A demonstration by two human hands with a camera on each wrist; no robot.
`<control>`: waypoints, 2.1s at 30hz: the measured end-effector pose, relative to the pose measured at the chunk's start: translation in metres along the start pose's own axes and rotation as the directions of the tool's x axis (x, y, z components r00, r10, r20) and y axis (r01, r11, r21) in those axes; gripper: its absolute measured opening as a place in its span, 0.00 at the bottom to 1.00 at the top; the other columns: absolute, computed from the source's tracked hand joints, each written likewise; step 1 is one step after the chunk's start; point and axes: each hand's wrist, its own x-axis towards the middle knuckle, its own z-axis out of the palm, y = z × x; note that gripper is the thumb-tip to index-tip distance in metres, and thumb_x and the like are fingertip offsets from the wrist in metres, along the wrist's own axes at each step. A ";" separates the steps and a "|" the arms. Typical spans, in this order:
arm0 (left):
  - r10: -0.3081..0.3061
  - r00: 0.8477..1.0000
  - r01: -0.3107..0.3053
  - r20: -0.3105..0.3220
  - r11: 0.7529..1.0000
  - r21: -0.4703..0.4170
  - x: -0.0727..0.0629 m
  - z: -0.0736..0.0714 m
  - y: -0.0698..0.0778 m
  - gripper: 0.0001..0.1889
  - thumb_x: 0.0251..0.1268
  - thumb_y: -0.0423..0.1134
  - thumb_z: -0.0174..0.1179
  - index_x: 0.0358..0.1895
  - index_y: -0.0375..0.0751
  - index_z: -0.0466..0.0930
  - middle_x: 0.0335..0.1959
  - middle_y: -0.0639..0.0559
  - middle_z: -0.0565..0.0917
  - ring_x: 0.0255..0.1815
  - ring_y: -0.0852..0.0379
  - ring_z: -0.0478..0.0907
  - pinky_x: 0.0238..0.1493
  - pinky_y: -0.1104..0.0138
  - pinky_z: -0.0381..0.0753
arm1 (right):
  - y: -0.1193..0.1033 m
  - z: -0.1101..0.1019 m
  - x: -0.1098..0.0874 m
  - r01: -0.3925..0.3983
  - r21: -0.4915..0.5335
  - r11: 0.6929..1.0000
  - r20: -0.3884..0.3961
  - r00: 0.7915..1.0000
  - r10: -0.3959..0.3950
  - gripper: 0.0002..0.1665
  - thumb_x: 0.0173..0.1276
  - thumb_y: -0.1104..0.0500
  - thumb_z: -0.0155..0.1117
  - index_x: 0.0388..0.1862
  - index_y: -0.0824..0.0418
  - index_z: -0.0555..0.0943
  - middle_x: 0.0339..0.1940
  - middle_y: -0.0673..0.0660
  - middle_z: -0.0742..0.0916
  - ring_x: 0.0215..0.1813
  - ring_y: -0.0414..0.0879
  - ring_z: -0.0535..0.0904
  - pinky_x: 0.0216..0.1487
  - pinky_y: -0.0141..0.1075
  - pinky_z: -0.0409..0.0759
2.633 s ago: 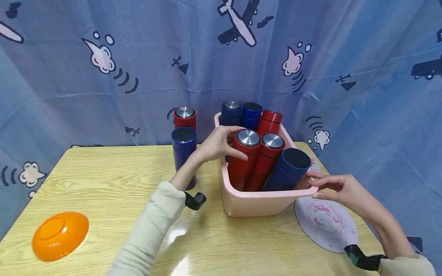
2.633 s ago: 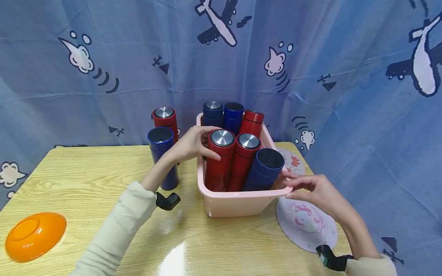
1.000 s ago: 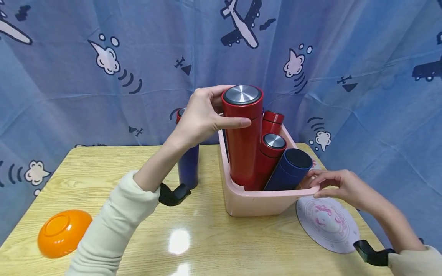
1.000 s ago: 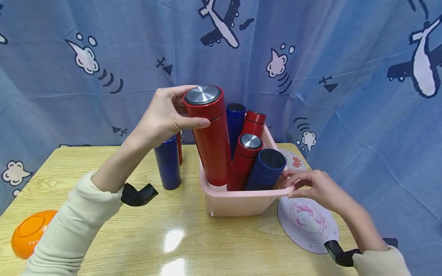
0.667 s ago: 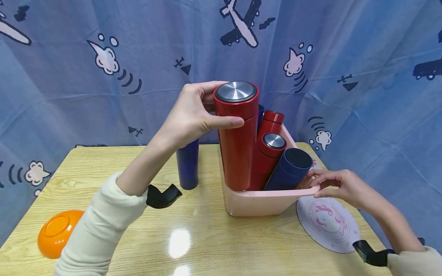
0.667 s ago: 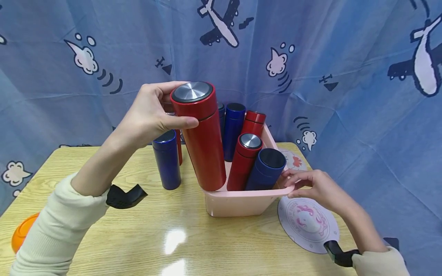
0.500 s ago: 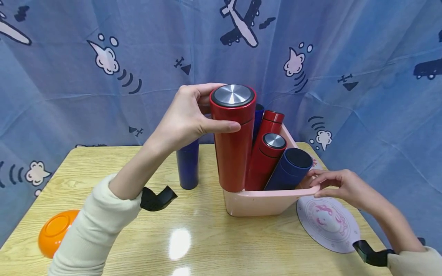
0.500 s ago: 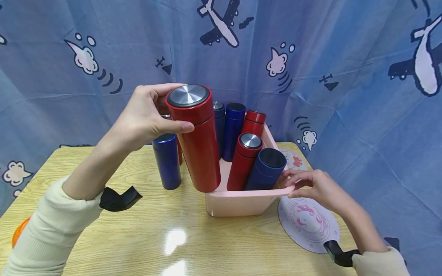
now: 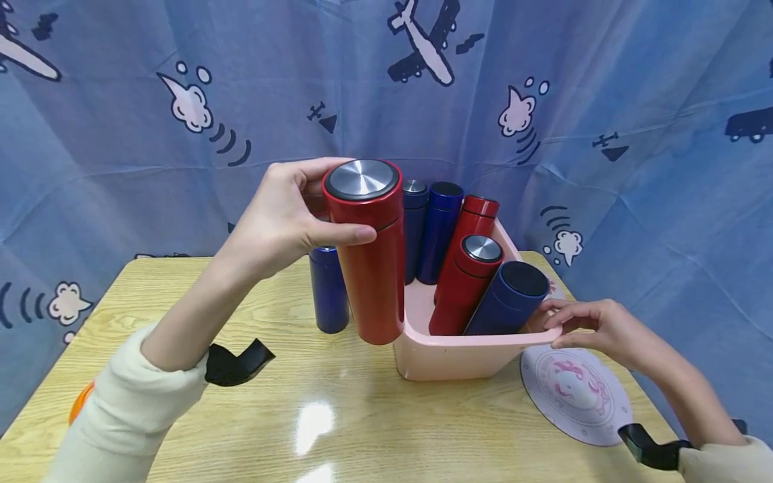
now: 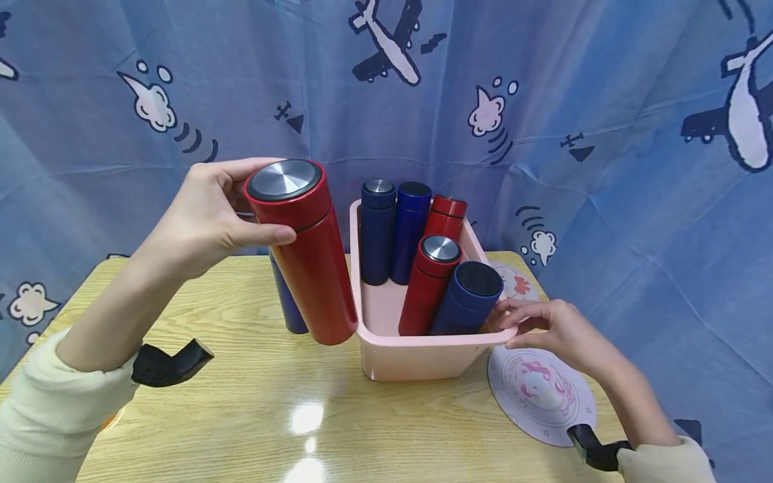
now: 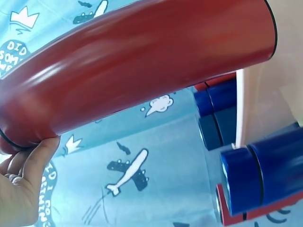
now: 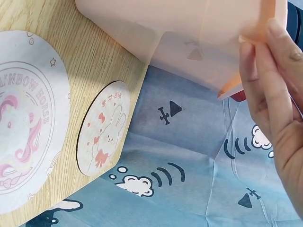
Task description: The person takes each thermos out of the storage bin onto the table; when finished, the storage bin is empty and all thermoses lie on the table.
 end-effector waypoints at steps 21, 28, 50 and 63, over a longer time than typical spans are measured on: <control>-0.136 0.990 0.132 0.037 0.987 0.096 -0.024 -0.020 -0.054 0.40 0.41 0.28 0.77 0.63 0.35 0.72 0.50 0.43 0.83 0.48 0.52 0.83 0.45 0.65 0.83 | -0.002 -0.001 -0.001 -0.033 0.004 0.999 0.010 0.999 0.032 0.12 0.51 0.72 0.72 0.36 0.65 0.85 0.33 0.39 0.85 0.32 0.32 0.77 0.28 0.26 0.80; -0.154 0.986 0.146 0.064 0.982 0.117 -0.034 -0.024 -0.073 0.40 0.41 0.27 0.76 0.64 0.33 0.70 0.52 0.41 0.82 0.52 0.49 0.81 0.47 0.67 0.82 | -0.001 0.000 -0.001 -0.042 0.030 0.999 0.011 0.999 0.041 0.12 0.51 0.73 0.72 0.36 0.65 0.85 0.33 0.39 0.85 0.32 0.33 0.77 0.28 0.26 0.80; -0.218 0.958 0.215 0.186 0.976 0.033 -0.065 -0.034 -0.116 0.40 0.46 0.28 0.74 0.66 0.26 0.65 0.58 0.35 0.77 0.55 0.45 0.78 0.55 0.66 0.77 | -0.001 -0.001 -0.001 -0.094 0.006 0.996 0.028 0.995 0.094 0.11 0.54 0.71 0.72 0.37 0.69 0.84 0.32 0.40 0.84 0.31 0.34 0.78 0.29 0.28 0.81; -0.269 0.908 0.294 0.323 0.955 -0.031 -0.053 -0.041 -0.132 0.44 0.45 0.31 0.75 0.69 0.30 0.62 0.59 0.37 0.76 0.58 0.46 0.77 0.55 0.63 0.78 | 0.000 -0.001 -0.001 -0.057 0.026 0.998 0.029 0.998 0.056 0.11 0.53 0.72 0.71 0.38 0.69 0.84 0.34 0.39 0.84 0.32 0.34 0.79 0.30 0.27 0.82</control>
